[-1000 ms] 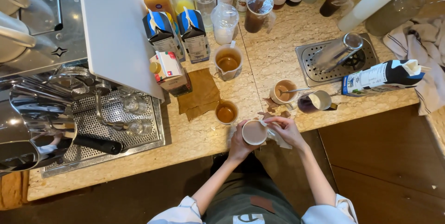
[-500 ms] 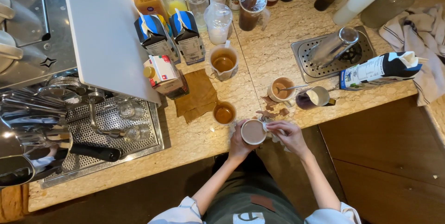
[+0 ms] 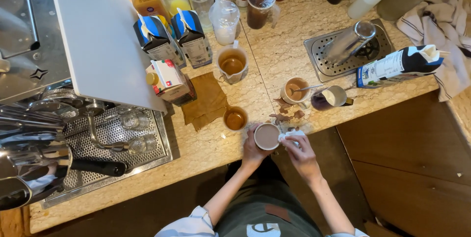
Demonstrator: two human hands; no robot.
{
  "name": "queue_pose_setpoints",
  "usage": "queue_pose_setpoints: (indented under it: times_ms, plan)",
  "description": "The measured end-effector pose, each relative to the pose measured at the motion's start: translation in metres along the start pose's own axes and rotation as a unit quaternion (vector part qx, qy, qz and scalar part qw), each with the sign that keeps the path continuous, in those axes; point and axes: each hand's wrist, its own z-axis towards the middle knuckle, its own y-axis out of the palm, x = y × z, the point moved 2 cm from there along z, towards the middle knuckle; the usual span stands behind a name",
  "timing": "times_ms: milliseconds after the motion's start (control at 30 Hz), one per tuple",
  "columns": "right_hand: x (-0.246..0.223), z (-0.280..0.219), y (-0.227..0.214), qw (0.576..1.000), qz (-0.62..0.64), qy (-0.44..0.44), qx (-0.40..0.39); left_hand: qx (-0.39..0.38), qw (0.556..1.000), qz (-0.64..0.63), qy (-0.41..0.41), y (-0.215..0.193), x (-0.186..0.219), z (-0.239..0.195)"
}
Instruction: Preparing and cleaning a coffee cup at a counter before serving.
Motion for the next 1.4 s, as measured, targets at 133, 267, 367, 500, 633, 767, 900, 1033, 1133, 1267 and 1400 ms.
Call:
queue_pose_setpoints:
  times_ms: [133, 267, 367, 500, 633, 767, 900, 1033, 1133, 1267, 1400]
  plan:
    - [-0.015, 0.005, -0.013, 1.0, -0.004, 0.028, -0.007, 0.008, 1.0, -0.003, 0.013, 0.002, -0.004, 0.0]
    - [-0.003, 0.013, -0.035, 0.988, 0.033, 0.152, 0.019, 0.03, 0.999, 0.019, 0.016, 0.006, -0.014, 0.0]
    - [0.012, 0.019, -0.042, 0.979, 0.029, 0.197, 0.033, 0.036, 0.999, 0.013, 0.023, 0.006, -0.017, 0.001]
    - [0.024, 0.021, -0.045, 0.969, 0.064, 0.236, 0.023, 0.109, 0.988, 0.009, 0.11, 0.016, -0.031, 0.002]
    - [0.038, 0.019, -0.038, 0.954, 0.105, 0.281, 0.008, 0.143, 0.976, 0.015, 0.165, 0.015, -0.009, 0.002]
    - [0.041, 0.039, -0.028, 0.938, 0.227, 0.261, 0.01, 0.087, 0.974, -0.024, 0.208, 0.006, 0.008, 0.008]
    - [0.027, 0.068, -0.019, 0.918, 0.341, 0.204, -0.02, 0.028, 0.977, -0.045, 0.207, -0.012, 0.059, 0.008]
    - [0.028, 0.071, -0.016, 0.907, 0.368, 0.204, -0.018, 0.028, 0.977, -0.011, 0.211, -0.018, 0.057, 0.014]
    - [0.033, 0.064, -0.012, 0.902, 0.378, 0.206, -0.026, 0.035, 0.974, 0.017, 0.224, -0.019, 0.057, 0.014]
    - [0.03, 0.055, -0.012, 0.895, 0.382, 0.228, -0.018, 0.029, 0.971, 0.01, 0.238, -0.02, 0.059, 0.008]
    - [0.033, 0.036, -0.01, 0.885, 0.383, 0.266, 0.002, 0.02, 0.97, -0.009, 0.242, -0.019, 0.064, 0.003]
